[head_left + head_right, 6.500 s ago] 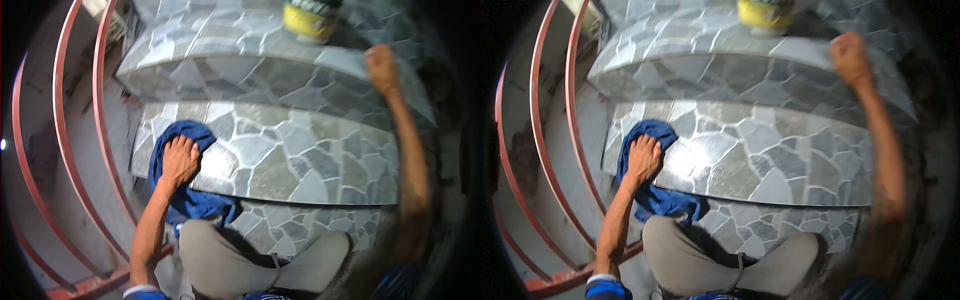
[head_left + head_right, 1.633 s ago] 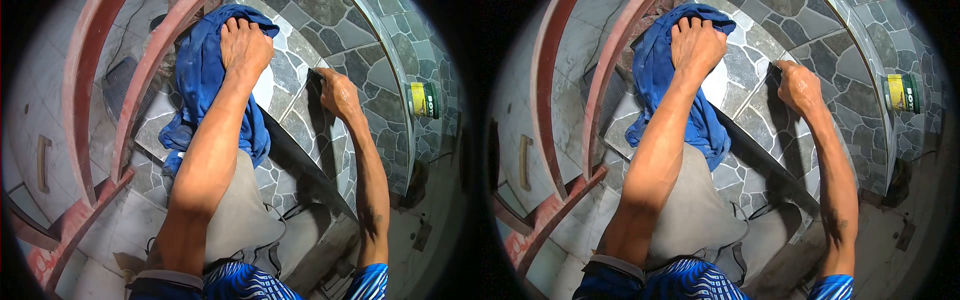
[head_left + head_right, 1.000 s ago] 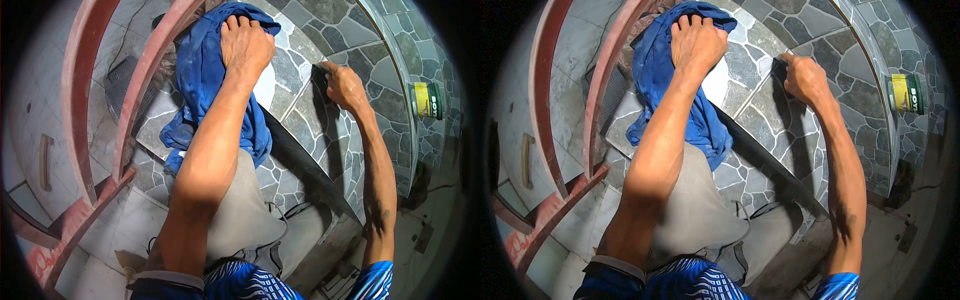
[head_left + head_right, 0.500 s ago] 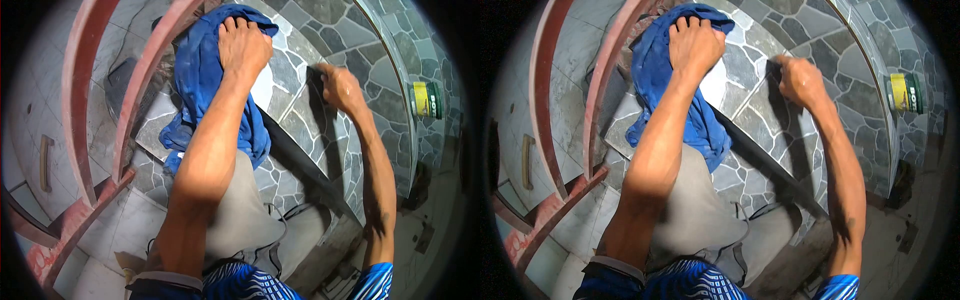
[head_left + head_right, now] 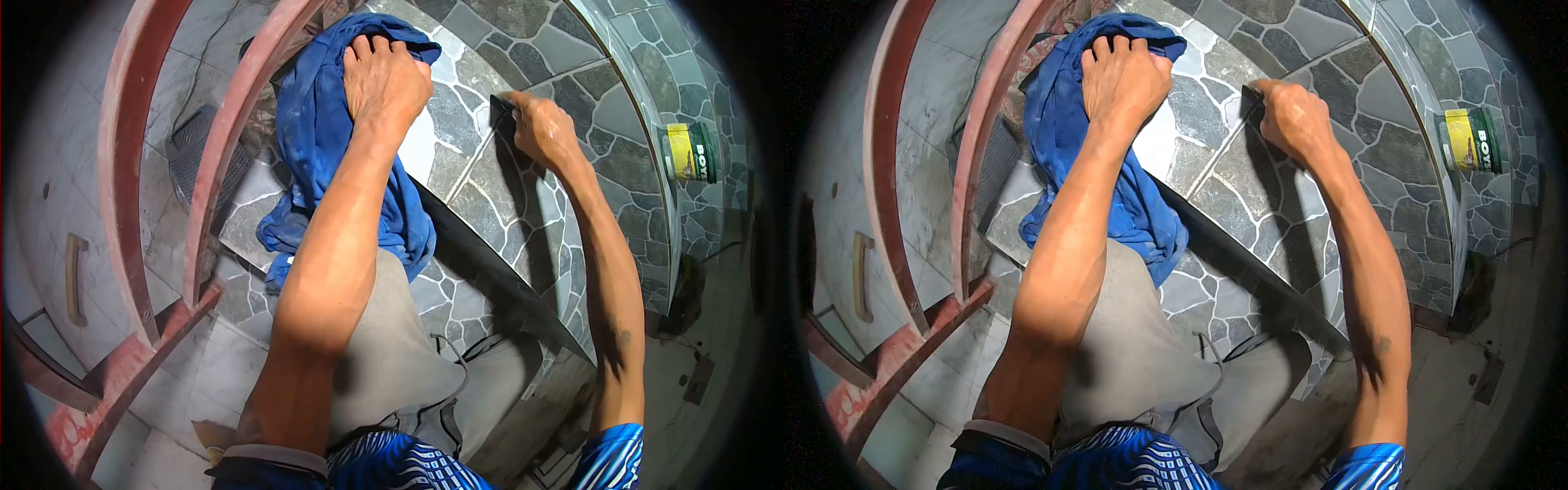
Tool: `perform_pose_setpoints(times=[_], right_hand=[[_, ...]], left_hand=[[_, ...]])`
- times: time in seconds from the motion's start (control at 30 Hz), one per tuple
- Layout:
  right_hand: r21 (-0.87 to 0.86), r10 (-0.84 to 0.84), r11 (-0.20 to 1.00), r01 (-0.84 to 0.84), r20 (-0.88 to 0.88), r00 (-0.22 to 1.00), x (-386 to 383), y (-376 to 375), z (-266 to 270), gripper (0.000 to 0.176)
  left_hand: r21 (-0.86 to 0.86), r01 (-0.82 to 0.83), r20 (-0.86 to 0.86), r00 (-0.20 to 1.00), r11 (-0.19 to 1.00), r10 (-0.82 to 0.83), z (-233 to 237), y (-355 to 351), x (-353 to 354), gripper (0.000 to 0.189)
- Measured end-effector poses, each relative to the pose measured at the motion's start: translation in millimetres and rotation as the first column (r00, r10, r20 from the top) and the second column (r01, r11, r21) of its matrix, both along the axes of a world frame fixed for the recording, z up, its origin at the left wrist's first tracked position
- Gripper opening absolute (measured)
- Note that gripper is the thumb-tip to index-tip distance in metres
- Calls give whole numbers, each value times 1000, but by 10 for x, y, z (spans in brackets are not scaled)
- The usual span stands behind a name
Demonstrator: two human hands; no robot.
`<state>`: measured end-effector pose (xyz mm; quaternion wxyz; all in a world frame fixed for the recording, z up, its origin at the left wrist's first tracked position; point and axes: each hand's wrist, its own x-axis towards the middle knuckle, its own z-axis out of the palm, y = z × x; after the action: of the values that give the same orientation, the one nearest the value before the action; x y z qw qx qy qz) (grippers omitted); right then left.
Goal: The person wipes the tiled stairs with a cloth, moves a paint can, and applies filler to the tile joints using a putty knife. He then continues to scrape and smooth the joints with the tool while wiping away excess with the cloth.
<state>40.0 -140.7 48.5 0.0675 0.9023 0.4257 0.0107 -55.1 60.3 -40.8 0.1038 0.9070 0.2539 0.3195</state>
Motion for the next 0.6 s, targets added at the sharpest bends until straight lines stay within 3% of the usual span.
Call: perform_pose_setpoints(times=[0.1,0.27,0.37,0.4,0.5,0.53,0.6], right_hand=[[31,60,998,-58,-52,997,74,99,-22,50],[-81,-74,994,72,-25,997,267,261,26,48],[26,0,1000,2,-102,995,233,250,35,47],[34,-19,999,20,-15,1000,275,252,29,46],[-98,-39,995,34,-59,997,273,278,55,48],[-31,12,999,-15,-92,996,218,241,1,46],[-6,-38,999,37,-60,997,278,249,-46,44]], left_hand=[[-17,-4,-15,1000,1000,4,21,-6,-1,36],[17,-5,23,1000,1000,4,-5,0,3,34],[-7,-10,29,1000,1000,11,-2,7,12,34],[3,2,23,1000,1000,-2,-9,7,7,34],[-30,17,-7,1000,999,-17,26,13,-5,38],[-44,15,-17,1000,999,-15,29,13,-1,38],[-14,1,4,1000,1000,-1,2,43,-3,38]])
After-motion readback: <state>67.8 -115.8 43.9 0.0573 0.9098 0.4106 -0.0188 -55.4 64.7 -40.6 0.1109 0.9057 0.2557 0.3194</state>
